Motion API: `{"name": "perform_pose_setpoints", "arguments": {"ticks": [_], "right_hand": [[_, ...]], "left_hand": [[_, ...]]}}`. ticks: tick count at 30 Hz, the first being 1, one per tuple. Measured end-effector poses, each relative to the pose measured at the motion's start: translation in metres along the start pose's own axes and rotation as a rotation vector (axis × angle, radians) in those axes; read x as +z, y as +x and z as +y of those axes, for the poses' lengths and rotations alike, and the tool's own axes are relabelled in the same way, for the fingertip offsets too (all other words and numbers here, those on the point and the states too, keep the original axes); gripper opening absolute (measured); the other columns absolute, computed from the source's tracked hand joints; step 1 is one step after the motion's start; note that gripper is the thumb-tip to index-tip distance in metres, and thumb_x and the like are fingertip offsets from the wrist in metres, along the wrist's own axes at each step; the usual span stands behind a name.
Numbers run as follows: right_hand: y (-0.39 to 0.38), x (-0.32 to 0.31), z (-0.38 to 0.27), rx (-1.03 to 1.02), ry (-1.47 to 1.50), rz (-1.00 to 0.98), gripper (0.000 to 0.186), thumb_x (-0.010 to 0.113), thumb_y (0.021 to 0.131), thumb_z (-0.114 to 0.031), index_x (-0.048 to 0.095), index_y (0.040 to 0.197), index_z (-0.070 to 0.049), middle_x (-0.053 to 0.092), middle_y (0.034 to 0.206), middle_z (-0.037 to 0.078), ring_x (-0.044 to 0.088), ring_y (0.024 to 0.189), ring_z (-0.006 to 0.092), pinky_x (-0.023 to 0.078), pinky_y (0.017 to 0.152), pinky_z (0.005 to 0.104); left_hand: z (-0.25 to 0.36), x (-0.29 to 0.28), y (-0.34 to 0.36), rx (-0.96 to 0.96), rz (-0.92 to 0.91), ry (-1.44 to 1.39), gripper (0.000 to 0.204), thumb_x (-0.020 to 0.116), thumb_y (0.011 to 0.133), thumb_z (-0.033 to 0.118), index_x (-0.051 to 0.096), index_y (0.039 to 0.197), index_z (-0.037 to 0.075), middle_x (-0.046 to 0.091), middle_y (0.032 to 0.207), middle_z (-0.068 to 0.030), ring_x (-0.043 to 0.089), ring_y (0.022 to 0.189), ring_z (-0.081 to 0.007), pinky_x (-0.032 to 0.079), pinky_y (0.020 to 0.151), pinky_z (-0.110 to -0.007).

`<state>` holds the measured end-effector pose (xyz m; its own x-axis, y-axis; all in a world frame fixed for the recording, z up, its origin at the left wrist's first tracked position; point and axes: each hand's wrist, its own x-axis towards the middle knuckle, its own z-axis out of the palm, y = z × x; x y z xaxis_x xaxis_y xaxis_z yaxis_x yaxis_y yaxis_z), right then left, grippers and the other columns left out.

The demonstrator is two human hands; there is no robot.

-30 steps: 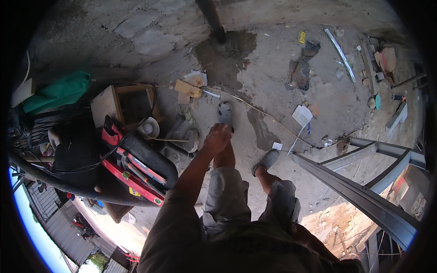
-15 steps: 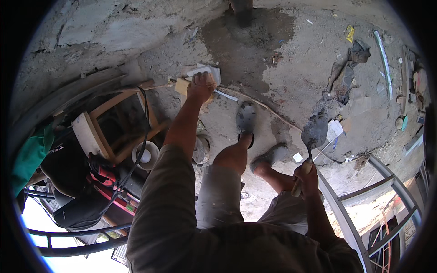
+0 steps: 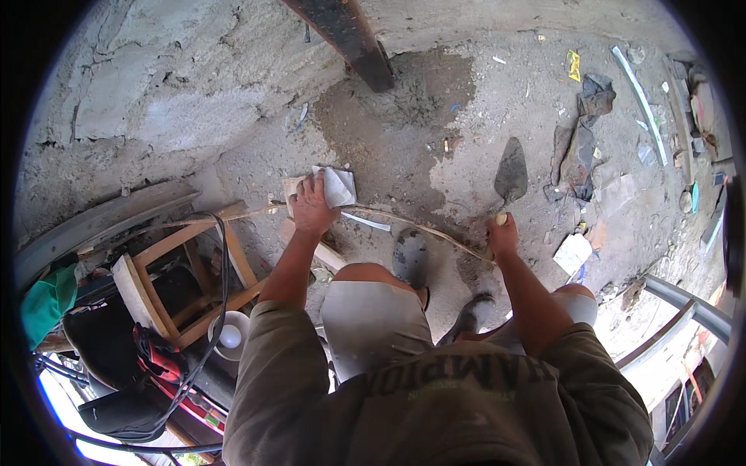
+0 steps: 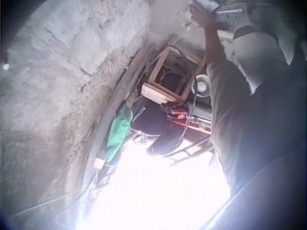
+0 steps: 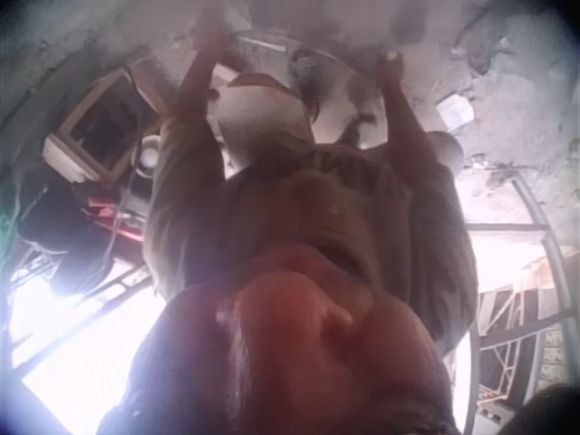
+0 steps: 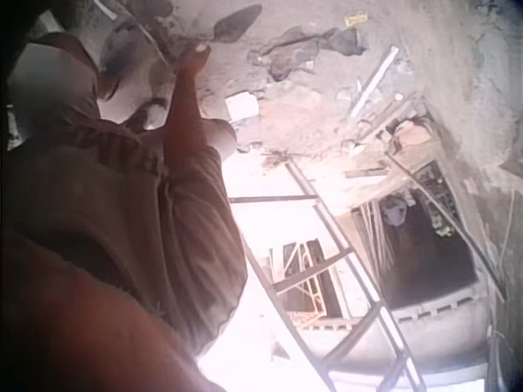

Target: The person scoops wet cement from a bucket and spreads it on the floor using a trowel. They then place white plastic spacers around a metal column base and continue to apply and smooth the cement mixture around the column and on the surrounding floor area.

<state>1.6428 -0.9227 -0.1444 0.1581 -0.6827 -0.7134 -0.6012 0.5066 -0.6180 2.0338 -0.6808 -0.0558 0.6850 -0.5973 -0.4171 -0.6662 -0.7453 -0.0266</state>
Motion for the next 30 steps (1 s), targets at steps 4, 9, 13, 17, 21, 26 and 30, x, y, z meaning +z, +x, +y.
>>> {"name": "perform_pose_setpoints", "arguments": {"ticks": [4,9,13,17,21,26,30], "right_hand": [[0.022,-0.002,0.000,-0.218,-0.381,0.273,0.041,0.073,0.084,-0.025,0.056,0.114,-0.004,0.063,0.089,0.011,0.063,0.083,0.0260,0.052,0.075,0.0422],[-0.025,0.027,-0.089,-0.229,-0.149,0.048,0.066,0.074,0.089,-0.039,0.048,0.139,-0.005,0.061,0.118,0.016,0.058,0.108,0.0259,0.050,0.090,0.0430],[-0.052,0.087,-0.151,-0.121,0.189,-0.659,0.065,0.071,0.095,-0.027,0.039,0.147,-0.006,0.063,0.118,0.015,0.064,0.103,0.0221,0.054,0.079,0.0317],[-0.027,0.119,-0.172,-0.140,0.346,-0.512,0.051,0.066,0.097,-0.010,0.038,0.139,-0.006,0.060,0.116,0.015,0.064,0.095,0.0188,0.058,0.076,0.0331],[-0.015,0.146,-0.183,-0.074,0.597,-0.372,0.053,0.062,0.097,-0.003,0.028,0.137,-0.006,0.054,0.116,0.016,0.064,0.096,0.0234,0.061,0.085,0.0378],[-0.008,0.189,-0.202,-0.039,0.712,-0.299,0.053,0.059,0.097,0.000,0.025,0.137,-0.005,0.050,0.123,0.020,0.063,0.101,0.0281,0.060,0.091,0.0402],[0.009,0.201,-0.212,-0.036,0.729,-0.256,0.052,0.058,0.097,0.001,0.025,0.137,-0.004,0.050,0.126,0.021,0.063,0.103,0.0294,0.059,0.093,0.0416]], "left_hand": [[0.019,-0.022,-0.001,0.124,0.176,-0.189,0.100,0.087,0.062,0.026,0.037,0.147,0.012,0.047,0.143,-0.0136,0.045,0.132,-0.0354,0.036,0.109,-0.056],[0.060,-0.071,0.002,0.598,0.102,-0.340,0.093,0.086,0.060,0.009,0.043,0.143,0.011,0.047,0.145,-0.0125,0.041,0.138,-0.0356,0.037,0.115,-0.048],[0.095,-0.081,0.023,0.885,-0.004,-0.266,0.090,0.087,0.060,0.007,0.046,0.140,0.012,0.043,0.150,-0.0153,0.036,0.142,-0.0392,0.037,0.117,-0.047],[0.105,-0.079,0.034,0.721,0.193,-0.388,0.096,0.087,0.065,0.008,0.040,0.148,0.015,0.036,0.157,-0.0168,0.030,0.147,-0.0408,0.036,0.119,-0.047],[0.109,-0.040,0.041,0.142,0.080,-1.108,0.088,0.080,0.082,0.015,0.030,0.154,0.008,0.044,0.146,-0.0294,0.047,0.135,-0.0375,0.044,0.107,-0.045],[0.127,-0.012,0.071,0.040,0.072,-1.450,0.073,0.072,0.091,0.015,0.033,0.151,-0.001,0.062,0.124,-0.0269,0.064,0.110,-0.0271,0.051,0.092,-0.038],[0.144,-0.018,0.092,0.001,0.147,-1.570,0.059,0.068,0.092,0.009,0.044,0.145,0.000,0.066,0.117,-0.0223,0.065,0.104,-0.0253,0.052,0.088,-0.036]]}}
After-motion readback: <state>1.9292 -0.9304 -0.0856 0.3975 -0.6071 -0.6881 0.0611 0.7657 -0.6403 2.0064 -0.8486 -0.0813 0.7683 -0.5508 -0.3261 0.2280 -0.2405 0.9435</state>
